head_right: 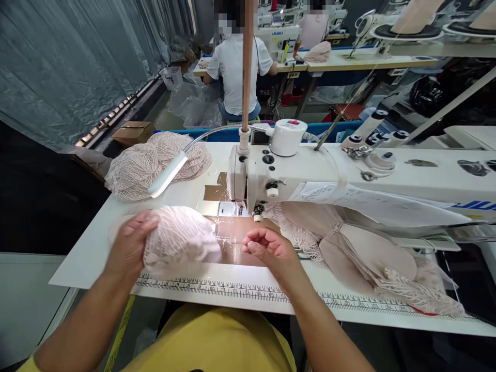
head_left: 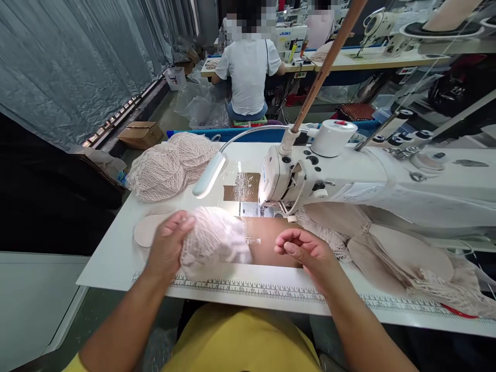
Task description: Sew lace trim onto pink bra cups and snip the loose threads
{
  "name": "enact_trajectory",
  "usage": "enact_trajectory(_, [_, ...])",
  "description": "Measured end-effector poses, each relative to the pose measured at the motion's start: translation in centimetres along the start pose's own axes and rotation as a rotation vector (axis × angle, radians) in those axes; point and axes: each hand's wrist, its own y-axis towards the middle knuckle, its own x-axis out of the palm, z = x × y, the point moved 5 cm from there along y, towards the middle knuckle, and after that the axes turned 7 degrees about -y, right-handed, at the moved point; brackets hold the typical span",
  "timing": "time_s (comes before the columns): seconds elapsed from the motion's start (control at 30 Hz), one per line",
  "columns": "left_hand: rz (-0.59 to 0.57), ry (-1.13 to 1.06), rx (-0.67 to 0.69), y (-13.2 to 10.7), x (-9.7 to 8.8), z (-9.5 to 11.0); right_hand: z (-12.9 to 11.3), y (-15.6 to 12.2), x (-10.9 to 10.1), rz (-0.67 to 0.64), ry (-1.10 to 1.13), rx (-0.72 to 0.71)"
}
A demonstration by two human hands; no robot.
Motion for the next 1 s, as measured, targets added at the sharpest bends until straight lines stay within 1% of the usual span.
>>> enact_trajectory(0.03, [0.067,0.122,0.118,0.5,-0.6,1.3,-0.1,-0.1,-0.7,0.025,-0.033,-0.008])
enact_trajectory(0.07, [0.094,0.297,0.250,1.0,-0.4,2.3,-0.2,-0.1,-1.2,0.049,-0.075,-0.020])
enact_trajectory(0.1, [0.078,0.508,0.379,1.4,0.4,2.8,-0.3,0.0,-1.6,0.064,-0.132,-0.036])
enact_trajectory(0.13, [0.023,0.721,0.492,1.8,1.9,2.6,-0.5,0.2,-1.7,0.062,-0.207,-0.054])
enact_trajectory(0.17, [-0.074,0.966,0.593,2.1,4.0,1.7,-0.7,0.5,-1.7,0.046,-0.299,-0.073])
enact_trajectory(0.2, [-0.166,1.062,0.621,2.5,5.9,0.2,-0.8,0.9,-1.5,0.024,-0.405,-0.091])
enact_trajectory(0.23, [-0.242,1.110,0.623,2.9,7.6,-1.5,-1.0,1.4,-1.3,0.001,-0.523,-0.107])
enact_trajectory(0.3, [-0.354,1.207,0.598,3.3,10.6,-5.0,-1.1,2.4,-0.9,-0.027,-0.757,-0.142])
enact_trajectory(0.37, [-0.426,1.275,0.569,3.1,12.6,-7.7,-1.1,3.2,-0.4,-0.021,-0.950,-0.198])
enact_trajectory(0.4, [-0.455,1.307,0.558,2.7,13.2,-8.5,-0.9,3.5,-0.1,-0.024,-1.026,-0.233])
enact_trajectory(0.43, [-0.487,1.349,0.549,2.3,13.6,-9.1,-0.7,3.7,0.3,-0.032,-1.091,-0.269])
enact_trajectory(0.5, [-0.568,1.449,0.549,1.4,13.8,-9.2,0.0,3.8,1.1,-0.057,-1.213,-0.323])
enact_trajectory(0.53, [-0.615,1.488,0.563,1.0,13.9,-8.9,0.3,3.8,1.5,-0.067,-1.282,-0.337])
enact_trajectory(0.6, [-0.691,1.518,0.599,0.5,13.6,-7.6,1.0,3.7,2.1,-0.074,-1.423,-0.350])
enact_trajectory(0.63, [-0.732,1.479,0.601,0.4,13.4,-6.7,1.2,3.6,2.3,-0.073,-1.486,-0.350])
enact_trajectory(0.7, [-0.829,1.337,0.559,0.7,12.8,-5.4,1.4,3.5,2.6,-0.076,-1.581,-0.353])
enact_trajectory(0.77, [-0.884,1.189,0.535,1.2,12.2,-4.6,1.6,3.4,2.6,-0.073,-1.640,-0.341])
enact_trajectory(0.8, [-0.882,1.142,0.556,1.6,12.0,-4.4,1.6,3.5,2.6,-0.068,-1.664,-0.328])
enact_trajectory(0.87, [-0.811,1.131,0.670,2.3,11.7,-4.6,1.8,3.6,2.6,-0.056,-1.700,-0.302])
enact_trajectory(0.93, [-0.754,1.175,0.792,2.8,11.7,-5.5,1.9,3.8,2.6,-0.039,-1.725,-0.282])
enact_trajectory(1.0, [-0.738,1.231,0.875,3.1,11.9,-6.3,1.9,4.0,2.6,-0.014,-1.734,-0.277])
